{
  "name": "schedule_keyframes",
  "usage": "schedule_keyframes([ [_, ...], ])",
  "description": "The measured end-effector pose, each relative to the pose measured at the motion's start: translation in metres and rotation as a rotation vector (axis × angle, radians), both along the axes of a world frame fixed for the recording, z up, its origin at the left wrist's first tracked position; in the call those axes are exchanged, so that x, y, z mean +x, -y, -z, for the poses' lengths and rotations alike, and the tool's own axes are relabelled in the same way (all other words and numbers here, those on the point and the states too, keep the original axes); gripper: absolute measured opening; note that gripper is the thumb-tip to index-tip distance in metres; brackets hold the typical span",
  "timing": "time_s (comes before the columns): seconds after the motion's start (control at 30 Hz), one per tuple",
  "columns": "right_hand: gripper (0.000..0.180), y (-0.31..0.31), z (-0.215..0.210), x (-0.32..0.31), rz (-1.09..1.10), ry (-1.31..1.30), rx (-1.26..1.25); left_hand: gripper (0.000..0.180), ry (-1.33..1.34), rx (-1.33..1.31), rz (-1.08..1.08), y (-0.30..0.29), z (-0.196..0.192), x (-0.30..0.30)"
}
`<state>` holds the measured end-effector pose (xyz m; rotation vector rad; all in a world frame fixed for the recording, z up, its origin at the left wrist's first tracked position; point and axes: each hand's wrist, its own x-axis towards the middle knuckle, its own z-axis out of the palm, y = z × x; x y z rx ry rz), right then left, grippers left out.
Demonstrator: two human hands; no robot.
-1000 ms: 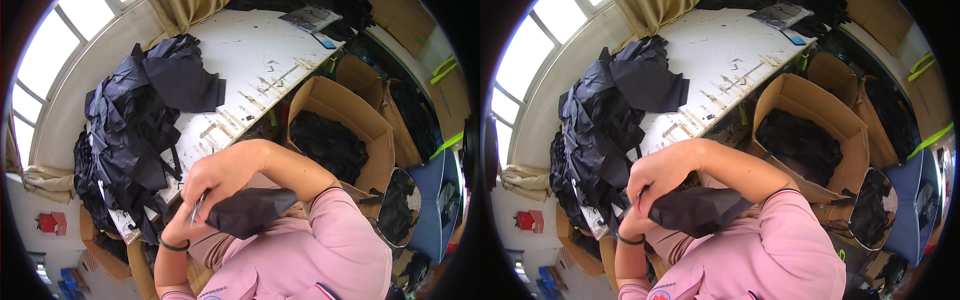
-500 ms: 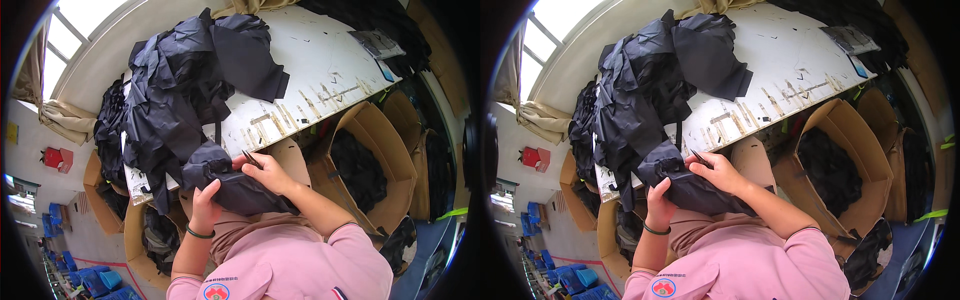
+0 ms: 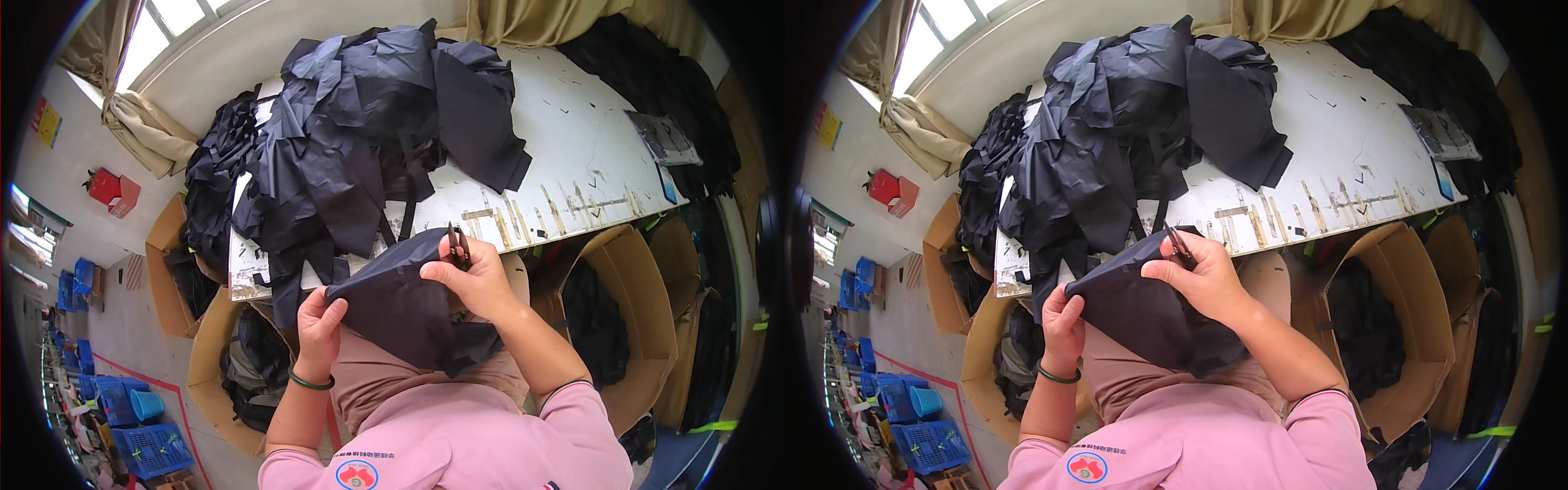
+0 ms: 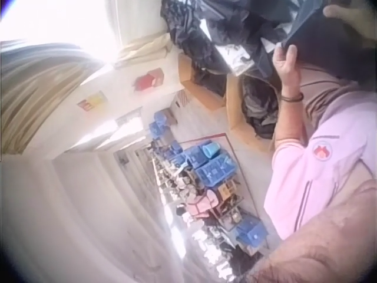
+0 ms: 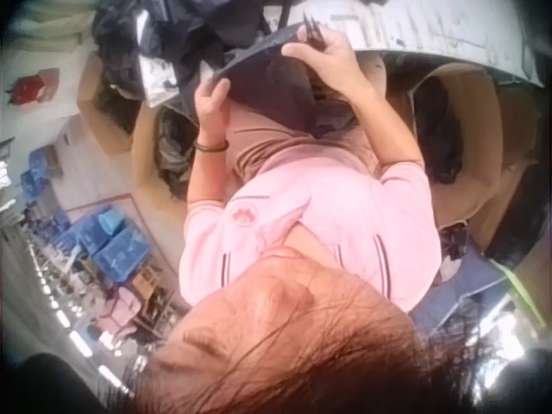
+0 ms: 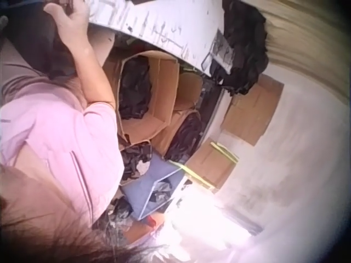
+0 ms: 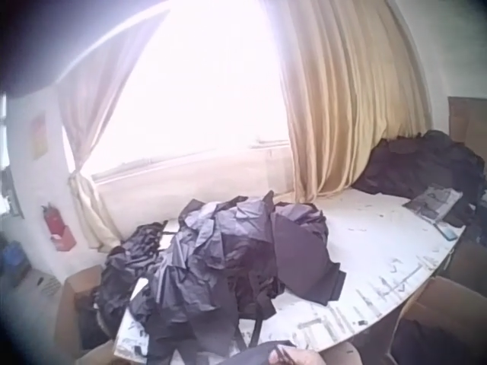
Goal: Trimming excess material from black fabric pieces using scissors.
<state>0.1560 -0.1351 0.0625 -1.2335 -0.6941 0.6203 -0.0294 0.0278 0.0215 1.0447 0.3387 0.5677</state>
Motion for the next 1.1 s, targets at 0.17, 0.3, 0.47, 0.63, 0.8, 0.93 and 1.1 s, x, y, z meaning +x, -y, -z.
schedule_keyframes([
  [0.17,0.032,-0.008,-0.012,-0.013,-0.017,0.299,-0.086,0.029,-0.172,0.619,-0.5,-0.019,-0.013,-0.012],
  [0.3,0.029,-0.005,-0.008,-0.028,0.066,0.42,-0.145,0.047,-0.011,1.387,-0.288,0.005,-0.069,0.0],
  [0.47,0.016,0.012,0.005,-0.04,0.113,0.332,-0.088,0.035,0.081,1.191,-0.073,0.025,-0.041,0.02],
  [0.63,0.018,0.009,0.024,-0.04,0.077,0.299,-0.072,0.029,-0.008,1.002,-0.012,0.019,-0.039,0.007],
  [0.8,0.019,0.013,0.027,-0.042,0.009,0.277,-0.162,0.028,-0.039,0.997,-0.016,0.013,-0.033,0.004],
  [0.93,0.018,0.014,0.034,-0.038,0.019,0.283,-0.209,0.03,-0.064,0.985,0.022,0.012,-0.033,0.002],
  [1.1,0.013,0.025,0.034,-0.043,0.101,0.187,-0.167,0.03,-0.037,0.882,0.167,0.016,-0.036,0.009],
])
